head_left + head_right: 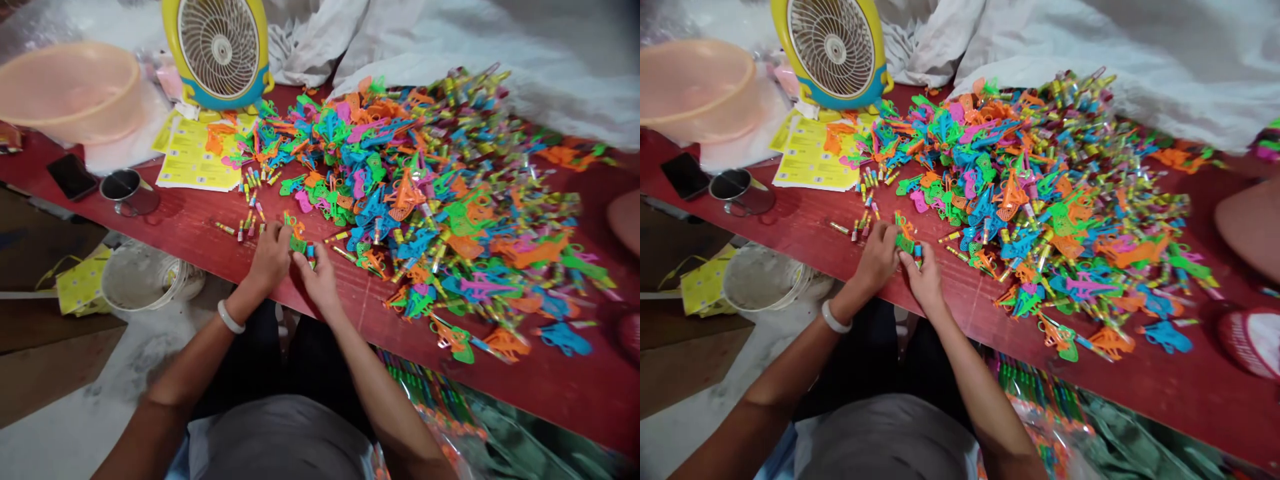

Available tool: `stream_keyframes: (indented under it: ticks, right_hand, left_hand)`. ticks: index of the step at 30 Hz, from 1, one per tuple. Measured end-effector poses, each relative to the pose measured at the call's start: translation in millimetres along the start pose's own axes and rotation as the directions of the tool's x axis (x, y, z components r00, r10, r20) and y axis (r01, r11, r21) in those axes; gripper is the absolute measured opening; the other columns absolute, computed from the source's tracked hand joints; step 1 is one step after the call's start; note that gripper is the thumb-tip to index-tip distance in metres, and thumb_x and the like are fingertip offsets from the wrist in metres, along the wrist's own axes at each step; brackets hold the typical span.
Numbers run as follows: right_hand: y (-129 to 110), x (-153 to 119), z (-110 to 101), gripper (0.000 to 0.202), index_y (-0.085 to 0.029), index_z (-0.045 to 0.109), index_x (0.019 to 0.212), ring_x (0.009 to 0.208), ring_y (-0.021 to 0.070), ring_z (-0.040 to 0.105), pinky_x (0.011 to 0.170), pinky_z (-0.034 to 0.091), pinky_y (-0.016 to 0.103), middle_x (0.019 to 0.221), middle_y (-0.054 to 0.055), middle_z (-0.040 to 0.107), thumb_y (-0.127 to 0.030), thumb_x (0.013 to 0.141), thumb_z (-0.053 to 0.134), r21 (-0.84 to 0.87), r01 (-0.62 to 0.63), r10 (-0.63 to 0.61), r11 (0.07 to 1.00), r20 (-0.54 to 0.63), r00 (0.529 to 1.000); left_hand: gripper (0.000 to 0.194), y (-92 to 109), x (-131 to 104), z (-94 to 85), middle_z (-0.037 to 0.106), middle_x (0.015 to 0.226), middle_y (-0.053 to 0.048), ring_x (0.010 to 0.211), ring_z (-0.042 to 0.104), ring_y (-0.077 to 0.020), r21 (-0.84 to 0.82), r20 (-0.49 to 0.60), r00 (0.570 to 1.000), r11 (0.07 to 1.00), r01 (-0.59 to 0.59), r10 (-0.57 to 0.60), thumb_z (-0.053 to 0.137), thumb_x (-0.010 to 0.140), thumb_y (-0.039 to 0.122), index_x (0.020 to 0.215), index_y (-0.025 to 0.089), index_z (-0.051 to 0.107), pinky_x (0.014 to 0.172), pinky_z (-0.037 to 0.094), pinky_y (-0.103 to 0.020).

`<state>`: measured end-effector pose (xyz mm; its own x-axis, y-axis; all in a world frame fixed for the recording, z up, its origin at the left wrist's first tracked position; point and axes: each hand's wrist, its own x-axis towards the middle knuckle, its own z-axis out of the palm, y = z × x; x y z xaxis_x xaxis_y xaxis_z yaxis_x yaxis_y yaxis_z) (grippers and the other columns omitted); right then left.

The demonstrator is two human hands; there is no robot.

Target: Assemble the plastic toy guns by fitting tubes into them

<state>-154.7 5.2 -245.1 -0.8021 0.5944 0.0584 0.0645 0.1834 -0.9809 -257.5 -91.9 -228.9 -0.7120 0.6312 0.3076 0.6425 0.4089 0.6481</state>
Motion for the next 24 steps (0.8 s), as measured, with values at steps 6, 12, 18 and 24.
stream_keyframes:
  ticks: [6, 12, 18, 24]
  right_hand:
    - [-1.4, -14.5, -14.3, 0.017, -0.024, 0.06, 0.086, 0.071, 0.0158, 0.052, 0.068, 0.044, 0.029, 0.076, -0.002, 0.057, -0.037, 0.096, 0.057, -0.166, 0.157, -0.184, 0.973, -0.158, 0.97]
    - [6.6, -35.6, -41.3, 0.025, -0.026, 0.072, 0.115, 0.077, 0.019, 0.062, 0.07, 0.051, 0.032, 0.086, 0.005, 0.066, -0.03, 0.097, 0.055, -0.281, 0.476, -0.413, 0.834, 0.253, 0.875]
    - [-2.5, -39.8, -42.2, 0.03, -0.022, 0.062, 0.118, 0.086, 0.0193, 0.067, 0.078, 0.055, 0.032, 0.099, 0.005, 0.071, -0.044, 0.097, 0.057, -0.249, 0.16, -0.123, 0.955, 0.156, 0.98]
    - [2.1, -35.0, -41.8, 0.022, -0.023, 0.068, 0.109, 0.106, 0.0231, 0.068, 0.095, 0.053, 0.038, 0.112, 0.007, 0.073, -0.038, 0.098, 0.057, -0.196, 0.194, -0.155, 0.961, 0.198, 0.968]
  left_hand:
    - [0.035, 25.1, -41.8, -4.5, 0.062, 0.114, -0.011, 0.096, 0.065, -0.0207, -0.639, 0.046, 0.901, 0.68, 0.359, -0.432, 0.072, 0.084, 0.034, 0.114, 0.02, 0.059, 0.089, 0.053, -0.038]
    - [0.047, 33.5, -51.3, -16.2, 0.073, 0.086, -0.006, 0.081, 0.069, -0.018, -0.839, 0.433, 0.745, 0.075, 0.539, -0.507, 0.084, 0.069, 0.054, 0.092, 0.015, 0.072, 0.079, 0.053, -0.03]
    - [0.039, 38.4, -53.4, -15.5, 0.072, 0.073, 0.001, 0.066, 0.064, -0.0113, -0.854, 0.388, 0.692, 0.044, 0.518, -0.608, 0.094, 0.054, 0.036, 0.079, 0.015, 0.073, 0.068, 0.049, -0.023]
    - [0.034, 40.1, -63.9, -11.3, 0.071, 0.069, -0.001, 0.064, 0.064, -0.0122, -0.812, 0.44, 0.729, 0.114, 0.573, -0.525, 0.089, 0.064, 0.043, 0.075, 0.015, 0.075, 0.07, 0.051, -0.025]
